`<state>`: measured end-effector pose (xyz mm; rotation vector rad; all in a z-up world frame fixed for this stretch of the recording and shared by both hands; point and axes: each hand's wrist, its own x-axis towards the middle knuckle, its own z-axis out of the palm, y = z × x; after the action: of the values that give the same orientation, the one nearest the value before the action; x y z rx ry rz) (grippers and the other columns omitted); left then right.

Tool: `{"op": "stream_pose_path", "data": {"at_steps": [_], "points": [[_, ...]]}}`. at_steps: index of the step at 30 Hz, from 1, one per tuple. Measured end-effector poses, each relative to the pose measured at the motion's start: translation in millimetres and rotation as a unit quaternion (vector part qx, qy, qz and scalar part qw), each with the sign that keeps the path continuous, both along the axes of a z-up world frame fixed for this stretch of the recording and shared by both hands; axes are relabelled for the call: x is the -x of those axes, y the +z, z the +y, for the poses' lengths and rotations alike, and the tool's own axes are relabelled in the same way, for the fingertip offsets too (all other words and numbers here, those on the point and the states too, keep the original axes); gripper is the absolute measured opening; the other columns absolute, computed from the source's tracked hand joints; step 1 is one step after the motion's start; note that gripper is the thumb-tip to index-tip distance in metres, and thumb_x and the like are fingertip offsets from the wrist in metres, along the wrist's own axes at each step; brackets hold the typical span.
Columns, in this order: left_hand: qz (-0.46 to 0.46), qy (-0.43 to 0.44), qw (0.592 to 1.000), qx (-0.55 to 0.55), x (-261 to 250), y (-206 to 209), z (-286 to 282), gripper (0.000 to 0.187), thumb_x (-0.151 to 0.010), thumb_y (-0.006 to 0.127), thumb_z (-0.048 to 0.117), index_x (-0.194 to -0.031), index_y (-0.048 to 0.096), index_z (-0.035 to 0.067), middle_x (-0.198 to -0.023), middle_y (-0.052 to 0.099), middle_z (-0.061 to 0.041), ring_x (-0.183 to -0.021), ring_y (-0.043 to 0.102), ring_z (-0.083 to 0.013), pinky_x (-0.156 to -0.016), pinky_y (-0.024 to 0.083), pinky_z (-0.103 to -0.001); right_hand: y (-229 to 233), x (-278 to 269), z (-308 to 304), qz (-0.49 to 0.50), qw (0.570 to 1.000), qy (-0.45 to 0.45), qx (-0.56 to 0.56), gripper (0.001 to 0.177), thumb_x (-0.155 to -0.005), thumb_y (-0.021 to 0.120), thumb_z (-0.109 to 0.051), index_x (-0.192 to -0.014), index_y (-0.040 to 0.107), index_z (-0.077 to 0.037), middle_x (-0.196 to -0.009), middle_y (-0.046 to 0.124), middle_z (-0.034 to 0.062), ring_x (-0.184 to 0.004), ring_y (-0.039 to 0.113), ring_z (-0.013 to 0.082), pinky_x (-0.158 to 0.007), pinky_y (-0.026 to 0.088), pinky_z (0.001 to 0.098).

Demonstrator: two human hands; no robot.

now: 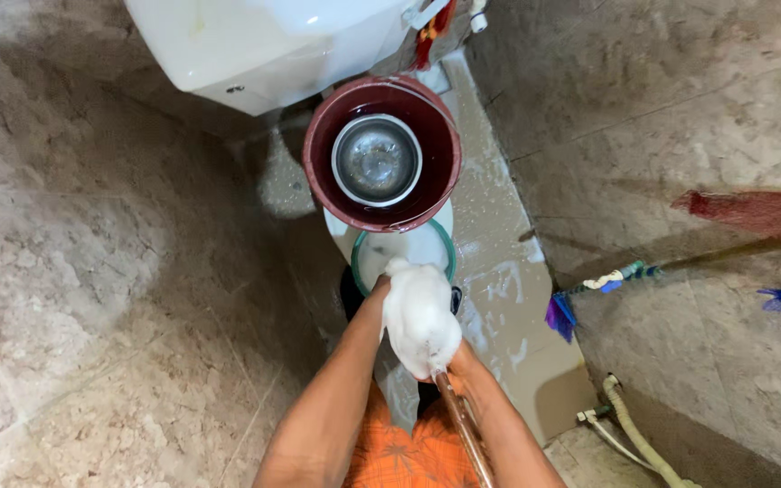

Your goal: The person scrubs the bathroom floor using a mop and soapy water, then uses a wooden pole to push the water toward a drain.

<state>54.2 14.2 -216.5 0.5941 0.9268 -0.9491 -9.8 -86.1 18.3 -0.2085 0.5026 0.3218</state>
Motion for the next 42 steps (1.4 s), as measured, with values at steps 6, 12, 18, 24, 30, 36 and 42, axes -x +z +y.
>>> {"op": "stream_pose_path", "data": {"at_steps": [6,12,18,24,30,36,42], "points": [[-0.015,-0.018,0.999,-0.022,-9,-19,1,0.061,-0.086,0.047,0.054,-0.127,0.057,0.01,-0.113,0.067,-0.012,-0.103,0.067,-0.0312,-0.084,0.055,-0.049,12,-10,5,0.029,0.999,0.01,0.012,0.056,-0.095,0.058,-0.041,-0.137,0.055,-0.004,-0.117,0.068,0.0164,-0.082,0.071,0.0247,-0.064,0.06,0.0344],[-0.02,-0.051,0.998,-0.006,-11,-22,8,0.054,-0.086,0.049,0.047,-0.124,0.059,0.01,-0.11,0.068,-0.012,-0.101,0.067,-0.0313,-0.083,0.055,-0.049,33,-49,24,0.062,0.998,0.0,0.013,0.062,-0.093,0.058,-0.045,-0.138,0.054,-0.003,-0.117,0.068,0.018,-0.078,0.072,0.0255,-0.063,0.06,0.0339],[-0.005,-0.17,0.985,0.041,-5,-19,49,0.047,-0.087,0.051,0.04,-0.121,0.06,0.009,-0.107,0.068,-0.012,-0.098,0.068,-0.0315,-0.081,0.056,-0.049,32,-47,35,0.132,0.99,0.005,0.046,0.068,-0.09,0.058,-0.049,-0.139,0.054,-0.002,-0.117,0.069,0.0195,-0.075,0.073,0.0264,-0.061,0.06,0.0334],[-0.009,-0.221,0.975,0.023,5,-30,65,0.041,-0.087,0.053,0.034,-0.119,0.061,0.009,-0.104,0.068,-0.012,-0.095,0.068,-0.0317,-0.079,0.057,-0.049,-17,44,15,0.242,0.949,0.111,0.17,0.067,-0.091,0.062,-0.048,-0.136,0.054,0.002,-0.111,0.07,0.0213,-0.068,0.069,0.0237,-0.055,0.056,0.0311],[-0.038,-0.153,0.986,-0.045,0,-32,33,0.035,-0.088,0.055,0.027,-0.116,0.062,0.008,-0.101,0.069,-0.012,-0.092,0.069,-0.0319,-0.077,0.058,-0.049,-5,80,-6,0.187,0.927,0.176,0.273,0.035,-0.091,0.068,-0.021,-0.119,0.056,-0.004,-0.077,0.058,0.0054,-0.054,0.052,0.0113,-0.044,0.044,0.0262],[-0.054,-0.107,0.987,-0.109,12,-27,36,0.029,-0.089,0.057,0.02,-0.114,0.063,0.008,-0.098,0.069,-0.012,-0.09,0.069,-0.032,-0.075,0.058,-0.049,26,84,-12,0.202,0.881,0.226,0.363,0.045,-0.087,0.067,-0.017,-0.13,0.061,-0.006,-0.073,0.048,-0.0008,-0.053,0.047,0.0066,-0.044,0.042,0.0242],[-0.063,-0.081,0.985,-0.136,17,-16,38,0.023,-0.089,0.059,0.013,-0.111,0.064,0.007,-0.095,0.069,-0.012,-0.087,0.069,-0.0322,-0.073,0.059,-0.049,44,104,-25,0.199,0.878,0.226,0.373,0.062,-0.085,0.068,-0.021,-0.144,0.054,-0.013,-0.075,0.046,-0.0023,-0.054,0.045,0.0062,-0.043,0.042,0.0235]]}}
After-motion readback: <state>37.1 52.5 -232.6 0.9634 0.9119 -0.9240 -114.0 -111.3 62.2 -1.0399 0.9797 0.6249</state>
